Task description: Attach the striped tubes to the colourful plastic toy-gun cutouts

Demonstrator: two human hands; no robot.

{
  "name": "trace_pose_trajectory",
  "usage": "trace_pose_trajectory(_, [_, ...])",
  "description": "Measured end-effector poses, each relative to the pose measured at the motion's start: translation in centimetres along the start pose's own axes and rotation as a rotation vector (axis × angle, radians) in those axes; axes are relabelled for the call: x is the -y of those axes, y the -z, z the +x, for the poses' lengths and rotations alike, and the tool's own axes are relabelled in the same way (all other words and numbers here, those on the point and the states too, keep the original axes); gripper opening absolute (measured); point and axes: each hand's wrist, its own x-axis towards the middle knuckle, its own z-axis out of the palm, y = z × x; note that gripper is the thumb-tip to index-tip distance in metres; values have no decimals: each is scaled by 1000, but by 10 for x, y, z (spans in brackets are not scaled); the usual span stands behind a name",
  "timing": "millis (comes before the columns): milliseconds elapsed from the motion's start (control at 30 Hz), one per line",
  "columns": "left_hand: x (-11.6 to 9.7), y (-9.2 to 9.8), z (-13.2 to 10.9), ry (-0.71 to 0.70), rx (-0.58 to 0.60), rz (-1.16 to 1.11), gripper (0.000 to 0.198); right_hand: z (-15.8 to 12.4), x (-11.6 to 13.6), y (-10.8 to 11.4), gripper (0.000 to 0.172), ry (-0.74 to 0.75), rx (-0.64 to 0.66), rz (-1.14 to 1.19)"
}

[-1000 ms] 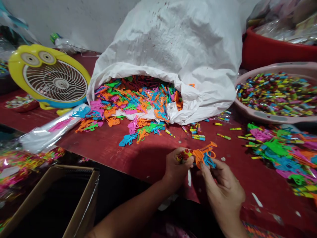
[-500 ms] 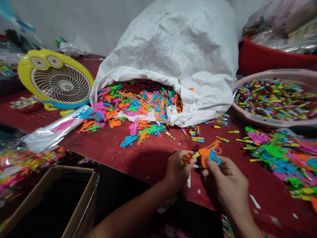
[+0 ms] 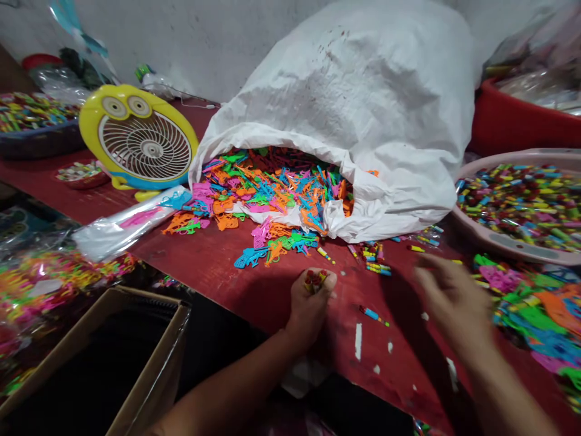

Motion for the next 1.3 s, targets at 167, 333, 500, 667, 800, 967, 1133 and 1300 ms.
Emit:
trace_pose_trajectory(167, [-3, 4, 2, -73, -21, 29, 22, 24, 68, -107, 28, 386, 441, 61])
trace_pose_trajectory(333, [0, 7, 8, -34, -55, -74, 28, 46, 78, -143, 37, 487, 565, -15])
trace_pose_trajectory(500, [2, 7, 10, -74, -81, -71, 25, 33, 65, -134, 22, 456, 558, 3])
trace_pose_trajectory(667, [-2, 6, 9, -18, -121, -82, 25, 9, 47, -99, 23, 290, 491, 147])
trace_pose_trajectory(800, [-3, 3, 7, 30, -109, -81, 28, -19, 35, -66, 25, -15, 553, 422])
trace_pose_trajectory(967, [2, -9, 1, 83, 31, -10, 30, -51, 25, -44, 27, -380, 624, 748])
trace_pose_trajectory(1133, [8, -23, -4, 107, 119, 63, 28, -66, 24, -36, 28, -412, 570, 786])
trace_pose_trajectory(1300, [7, -28, -5, 148, 207, 38, 28, -71, 22, -22, 30, -327, 496, 582])
